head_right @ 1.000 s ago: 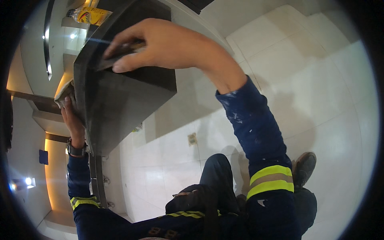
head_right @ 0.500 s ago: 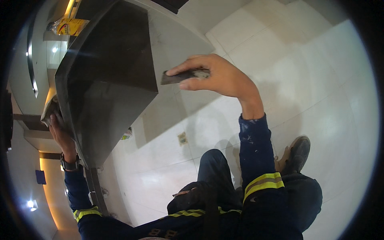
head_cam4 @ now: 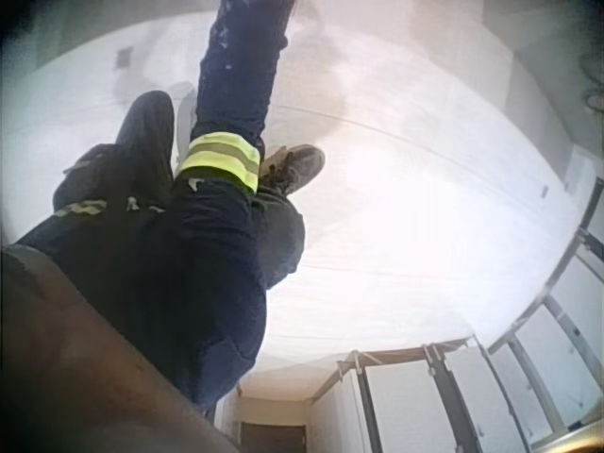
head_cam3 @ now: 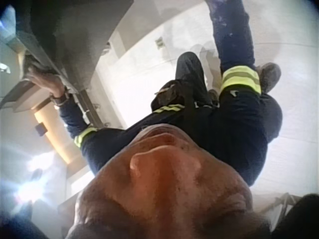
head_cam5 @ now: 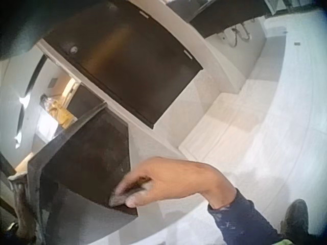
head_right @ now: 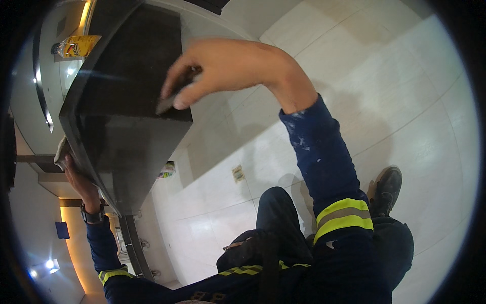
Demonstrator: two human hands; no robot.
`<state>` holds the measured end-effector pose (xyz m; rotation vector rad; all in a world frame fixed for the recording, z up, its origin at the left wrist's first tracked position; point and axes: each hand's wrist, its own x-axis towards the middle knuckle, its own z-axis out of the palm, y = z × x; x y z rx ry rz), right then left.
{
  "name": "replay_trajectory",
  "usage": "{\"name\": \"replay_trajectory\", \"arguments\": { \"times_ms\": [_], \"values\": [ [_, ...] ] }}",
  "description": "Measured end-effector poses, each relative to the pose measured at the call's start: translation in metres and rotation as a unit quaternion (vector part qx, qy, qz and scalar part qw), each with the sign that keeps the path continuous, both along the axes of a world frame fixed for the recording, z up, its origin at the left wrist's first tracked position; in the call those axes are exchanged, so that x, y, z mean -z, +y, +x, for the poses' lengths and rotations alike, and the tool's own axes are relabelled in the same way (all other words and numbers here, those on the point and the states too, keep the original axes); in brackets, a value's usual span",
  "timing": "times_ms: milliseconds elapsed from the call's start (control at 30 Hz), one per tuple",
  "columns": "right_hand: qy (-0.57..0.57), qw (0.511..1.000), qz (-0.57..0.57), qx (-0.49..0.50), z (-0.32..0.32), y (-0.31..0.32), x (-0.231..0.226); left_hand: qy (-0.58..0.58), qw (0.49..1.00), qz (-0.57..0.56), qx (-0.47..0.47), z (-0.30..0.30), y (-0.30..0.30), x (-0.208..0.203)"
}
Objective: The person kneels in front of a bathroom sink and cleans the sink basin and countertop using a yellow sponge and a white cloth. They repeatedly wipe the surfaces, fold the sponge, and switch between tools to remove residue.
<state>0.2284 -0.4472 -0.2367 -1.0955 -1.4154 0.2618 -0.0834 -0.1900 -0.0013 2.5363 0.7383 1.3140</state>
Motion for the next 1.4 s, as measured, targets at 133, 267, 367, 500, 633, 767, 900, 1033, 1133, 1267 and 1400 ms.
{"name": "replay_trajectory", "arguments": {
  "times_ms": [133, 267, 367, 500, 633, 767, 900, 1033, 1133, 1267, 1400],
  "values": [
    [0.042, 0.999, 0.021, -0.021, -0.008, 0.000, 0.013, -0.036, 0.999, -0.037, 0.011, 0.007, -0.015, 0.008],
    [0.033, 0.998, 0.054, -0.021, -0.004, 0.005, -0.006, -0.025, 0.999, -0.037, 0.007, 0.000, -0.005, 0.001],
    [0.034, 0.998, 0.034, -0.041, -0.005, 0.003, 0.002, -0.028, 0.999, -0.037, 0.005, -0.006, 0.005, 0.002],
    [0.004, 0.997, 0.080, 0.008, -0.002, 0.005, -0.018, -0.007, 1.000, -0.007, 0.004, 0.002, -0.005, 0.002],
    [0.006, 0.999, 0.048, -0.009, 0.004, 0.008, -0.014, -0.016, 1.000, -0.023, -0.007, 0.008, -0.010, 0.005],
    [0.014, 0.999, 0.034, -0.001, -0.003, 0.008, 0.010, -0.012, 0.999, -0.006, -0.042, 0.000, -0.008, 0.004],
    [0.042, 0.997, 0.064, 0.001, 0.001, 0.021, -0.017, -0.009, 1.000, -0.008, 0.001, 0.002, 0.002, -0.001],
    [0.034, 0.997, 0.040, 0.061, 0.002, 0.010, 0.007, -0.046, 0.998, -0.034, 0.038, 0.001, 0.004, 0.007],
    [0.194, 0.964, 0.129, 0.131, 0.003, -0.003, 0.027, -0.100, 0.991, 0.077, 0.046, 0.012, -0.001, 0.017],
    [0.475, 0.796, 0.247, 0.284, -0.007, -0.030, 0.029, -0.099, 0.892, 0.438, -0.048, 0.007, -0.009, 0.040],
    [0.495, 0.730, 0.296, 0.367, -0.023, -0.044, 0.024, 0.029, 0.751, 0.658, -0.047, 0.007, -0.069, 0.072]
  ]
}}
